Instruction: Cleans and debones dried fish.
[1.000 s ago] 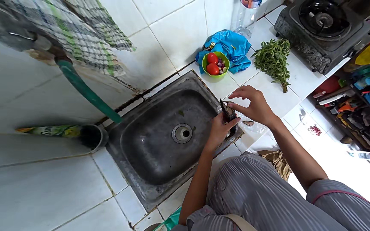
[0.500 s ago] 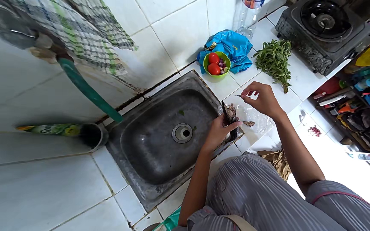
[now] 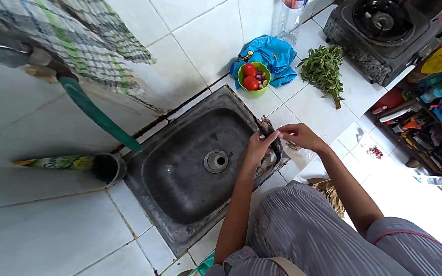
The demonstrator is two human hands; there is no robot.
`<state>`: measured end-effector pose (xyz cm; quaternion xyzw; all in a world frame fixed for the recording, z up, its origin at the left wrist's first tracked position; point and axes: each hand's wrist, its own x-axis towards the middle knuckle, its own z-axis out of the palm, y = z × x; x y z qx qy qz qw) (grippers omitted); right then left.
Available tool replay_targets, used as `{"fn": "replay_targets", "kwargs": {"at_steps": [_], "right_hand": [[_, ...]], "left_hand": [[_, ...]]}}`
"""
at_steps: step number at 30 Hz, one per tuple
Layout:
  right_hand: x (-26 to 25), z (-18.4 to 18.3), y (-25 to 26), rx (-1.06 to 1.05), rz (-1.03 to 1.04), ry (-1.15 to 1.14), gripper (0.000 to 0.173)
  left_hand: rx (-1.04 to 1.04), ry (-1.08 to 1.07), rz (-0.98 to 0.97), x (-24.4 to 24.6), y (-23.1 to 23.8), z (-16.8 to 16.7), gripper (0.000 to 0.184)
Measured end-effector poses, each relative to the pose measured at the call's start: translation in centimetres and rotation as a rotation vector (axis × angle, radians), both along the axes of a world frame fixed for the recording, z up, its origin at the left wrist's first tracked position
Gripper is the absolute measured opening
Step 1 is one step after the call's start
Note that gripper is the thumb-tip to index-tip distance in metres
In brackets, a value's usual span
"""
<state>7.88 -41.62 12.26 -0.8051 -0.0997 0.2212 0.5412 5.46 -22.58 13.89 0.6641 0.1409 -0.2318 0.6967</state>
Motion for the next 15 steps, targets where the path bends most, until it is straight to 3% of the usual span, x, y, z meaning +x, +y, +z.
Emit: {"fn": "replay_targets", "kwargs": {"at_steps": [3, 8, 11, 15], "right_hand": [[-0.5, -0.6, 0.7, 0.166, 0.051, 0.048, 0.043], [-0.8, -0.8, 1.2, 0.209, -0.011, 0.042, 0.041], [-0.9, -0.5, 0.8, 0.229, -0.001, 0.072, 0.043], [-1.0, 0.4, 0.5, 0.243, 0.001, 0.093, 0.046]], "left_hand": [[0.039, -0.044, 0.011, 0.0, -0.4, 0.1, 0.043], [0.105, -0.163, -0.04, -0.4, -0.3, 0.0, 0.054], [0.055, -0.178, -0.096, -0.5, 0.4, 0.4, 0.047], [-0.056, -0.173, -0.035, -0.5, 1.0, 0.2, 0.032]]}}
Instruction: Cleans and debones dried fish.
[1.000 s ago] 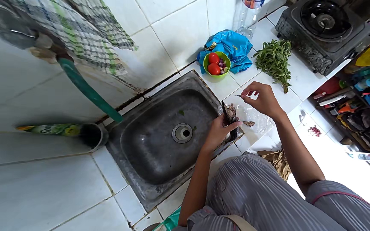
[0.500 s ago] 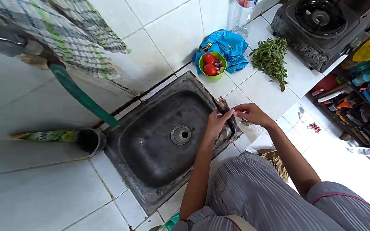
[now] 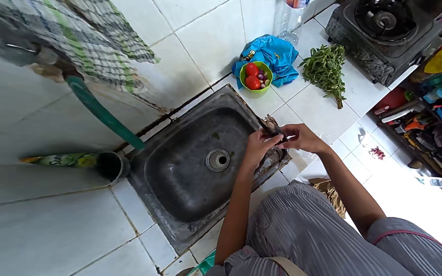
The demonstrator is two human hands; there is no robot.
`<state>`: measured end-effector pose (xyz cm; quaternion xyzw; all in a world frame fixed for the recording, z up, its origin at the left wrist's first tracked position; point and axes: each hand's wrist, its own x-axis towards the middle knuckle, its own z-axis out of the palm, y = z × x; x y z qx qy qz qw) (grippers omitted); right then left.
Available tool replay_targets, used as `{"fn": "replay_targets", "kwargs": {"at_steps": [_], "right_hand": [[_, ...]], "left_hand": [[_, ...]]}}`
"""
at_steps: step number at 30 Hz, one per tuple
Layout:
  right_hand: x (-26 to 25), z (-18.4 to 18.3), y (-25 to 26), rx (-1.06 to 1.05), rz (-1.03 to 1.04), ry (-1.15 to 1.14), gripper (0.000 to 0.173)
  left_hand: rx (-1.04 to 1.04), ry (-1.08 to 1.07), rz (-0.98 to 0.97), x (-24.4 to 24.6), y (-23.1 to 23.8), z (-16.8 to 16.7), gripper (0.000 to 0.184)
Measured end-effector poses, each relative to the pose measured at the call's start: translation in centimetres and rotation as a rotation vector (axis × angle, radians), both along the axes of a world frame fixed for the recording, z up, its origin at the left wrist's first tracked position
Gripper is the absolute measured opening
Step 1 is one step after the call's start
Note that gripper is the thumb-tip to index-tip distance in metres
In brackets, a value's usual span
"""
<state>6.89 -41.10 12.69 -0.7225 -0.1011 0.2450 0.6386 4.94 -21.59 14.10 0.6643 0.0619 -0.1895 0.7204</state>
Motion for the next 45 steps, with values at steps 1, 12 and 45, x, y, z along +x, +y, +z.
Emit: {"fn": "replay_targets", "kwargs": {"at_steps": [1, 12, 45], "right_hand": [[-0.1, 0.3, 0.0, -0.002, -0.002, 0.0, 0.046], [0.0, 1.9, 0.7, 0.037, -0.015, -0.043, 0.04], [-0.1, 2.9, 1.2, 0.047, -0.05, -0.05, 0.032]], "left_hand": [[-0.002, -0.008, 0.011, -0.1, 0.0, 0.1, 0.03], [0.054, -0.133, 0.05, -0.5, -0.1, 0.8, 0.03], [0.124, -0.214, 0.061, -0.5, 0.4, 1.7, 0.03]]}}
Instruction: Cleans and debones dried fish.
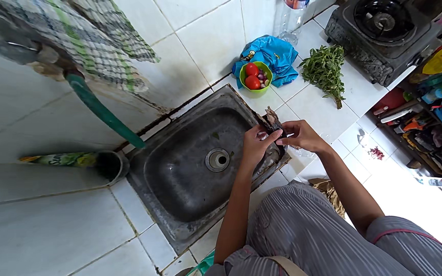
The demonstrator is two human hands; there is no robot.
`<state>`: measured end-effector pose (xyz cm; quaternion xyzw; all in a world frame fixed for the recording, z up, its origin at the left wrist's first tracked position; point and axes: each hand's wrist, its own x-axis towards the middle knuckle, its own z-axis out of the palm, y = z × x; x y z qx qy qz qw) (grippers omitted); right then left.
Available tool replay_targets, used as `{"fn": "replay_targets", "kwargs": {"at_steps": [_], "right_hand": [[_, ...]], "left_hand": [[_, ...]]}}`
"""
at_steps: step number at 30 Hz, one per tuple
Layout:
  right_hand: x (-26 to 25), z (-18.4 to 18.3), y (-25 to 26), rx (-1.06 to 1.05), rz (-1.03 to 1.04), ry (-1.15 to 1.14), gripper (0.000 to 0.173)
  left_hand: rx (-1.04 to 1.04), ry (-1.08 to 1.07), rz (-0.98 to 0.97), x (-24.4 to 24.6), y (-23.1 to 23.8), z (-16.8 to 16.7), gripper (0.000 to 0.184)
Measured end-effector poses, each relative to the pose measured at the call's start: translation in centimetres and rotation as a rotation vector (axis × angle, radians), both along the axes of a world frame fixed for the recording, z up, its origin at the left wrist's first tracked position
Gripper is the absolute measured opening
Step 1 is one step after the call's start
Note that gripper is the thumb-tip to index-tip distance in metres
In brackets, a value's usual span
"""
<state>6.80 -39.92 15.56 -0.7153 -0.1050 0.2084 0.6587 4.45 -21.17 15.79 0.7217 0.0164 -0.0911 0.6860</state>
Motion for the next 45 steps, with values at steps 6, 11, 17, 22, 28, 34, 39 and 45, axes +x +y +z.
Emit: {"fn": "replay_targets", "kwargs": {"at_steps": [6, 11, 17, 22, 28, 34, 39, 45], "right_hand": [[0.1, 0.4, -0.2, 0.025, 0.024, 0.056, 0.049], [0.2, 0.6, -0.4, -0.002, 0.014, 0.023, 0.037], [0.1, 0.5, -0.4, -0.002, -0.017, -0.027, 0.031], [0.0, 0.9, -0.3, -0.016, -0.032, -0.03, 0.029], [0.2, 1.0, -0.2, -0.02, -0.021, -0.044, 0.027], [-0.1, 0.9, 0.1, 0.016, -0.064, -0.032, 0.029], [0.1, 1.3, 0.3, -0.021, -0.01, -0.009, 0.037], [0.3, 1.1, 0.6, -0.039, -0.064, -0.054, 0.031]], "left_hand": [[-0.003, -0.055, 0.065, 0.2, 0.0, 1.0, 0.029], [-0.023, -0.087, 0.008, 0.3, 0.5, 1.3, 0.037], [-0.034, -0.101, -0.011, 0.2, 0.3, 0.8, 0.056], [-0.061, -0.106, -0.009, 0.3, 0.3, 0.9, 0.053], [-0.058, -0.117, 0.005, 0.2, 0.3, 1.2, 0.052], [-0.091, -0.11, 0.016, 0.3, 0.4, 1.2, 0.048], [-0.159, -0.094, 0.188, 0.8, -0.2, 1.2, 0.035], [-0.085, -0.152, 0.046, 0.4, 0.8, 0.9, 0.057]]}}
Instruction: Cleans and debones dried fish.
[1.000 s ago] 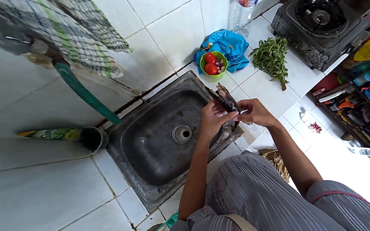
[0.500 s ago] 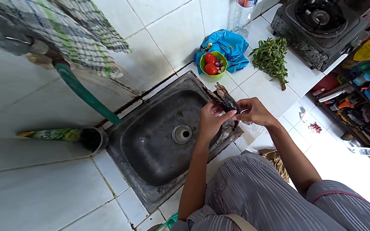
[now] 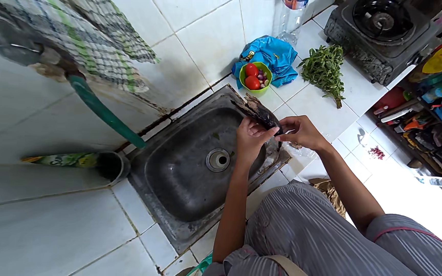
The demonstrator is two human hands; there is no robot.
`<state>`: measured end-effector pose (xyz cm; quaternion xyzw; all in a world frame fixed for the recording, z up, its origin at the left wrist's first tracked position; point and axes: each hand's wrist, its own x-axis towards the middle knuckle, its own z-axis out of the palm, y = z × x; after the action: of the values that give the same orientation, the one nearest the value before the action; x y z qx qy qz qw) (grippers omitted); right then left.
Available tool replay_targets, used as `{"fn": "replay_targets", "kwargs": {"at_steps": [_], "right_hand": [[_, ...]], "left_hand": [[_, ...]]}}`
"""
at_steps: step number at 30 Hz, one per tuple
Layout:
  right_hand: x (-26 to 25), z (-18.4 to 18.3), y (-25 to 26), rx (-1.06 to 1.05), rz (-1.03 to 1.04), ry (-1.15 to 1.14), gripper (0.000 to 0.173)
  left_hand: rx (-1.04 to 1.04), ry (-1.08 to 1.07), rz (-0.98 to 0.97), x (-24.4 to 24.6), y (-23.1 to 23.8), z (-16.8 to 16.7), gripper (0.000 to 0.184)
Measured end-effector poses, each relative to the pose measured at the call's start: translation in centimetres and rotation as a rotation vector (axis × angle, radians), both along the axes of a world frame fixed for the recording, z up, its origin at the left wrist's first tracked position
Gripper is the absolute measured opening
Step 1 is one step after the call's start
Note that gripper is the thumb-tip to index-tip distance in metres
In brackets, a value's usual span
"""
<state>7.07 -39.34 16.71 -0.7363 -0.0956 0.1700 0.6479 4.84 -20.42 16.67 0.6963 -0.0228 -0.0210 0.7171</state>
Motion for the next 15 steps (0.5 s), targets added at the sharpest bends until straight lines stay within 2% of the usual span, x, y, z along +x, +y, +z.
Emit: {"fn": "replay_targets", "kwargs": {"at_steps": [3, 15], "right_hand": [[-0.06, 0.03, 0.19, 0.015, -0.021, -0.006, 0.027], [0.08, -0.25, 0.55, 0.054, -0.068, -0.028, 0.026]], "left_hand": [[-0.021, 0.013, 0.011, 0.21, -0.22, 0.01, 0.064], [-0.019, -0.035, 0.025, 0.06, -0.29, 0.25, 0.057]]}}
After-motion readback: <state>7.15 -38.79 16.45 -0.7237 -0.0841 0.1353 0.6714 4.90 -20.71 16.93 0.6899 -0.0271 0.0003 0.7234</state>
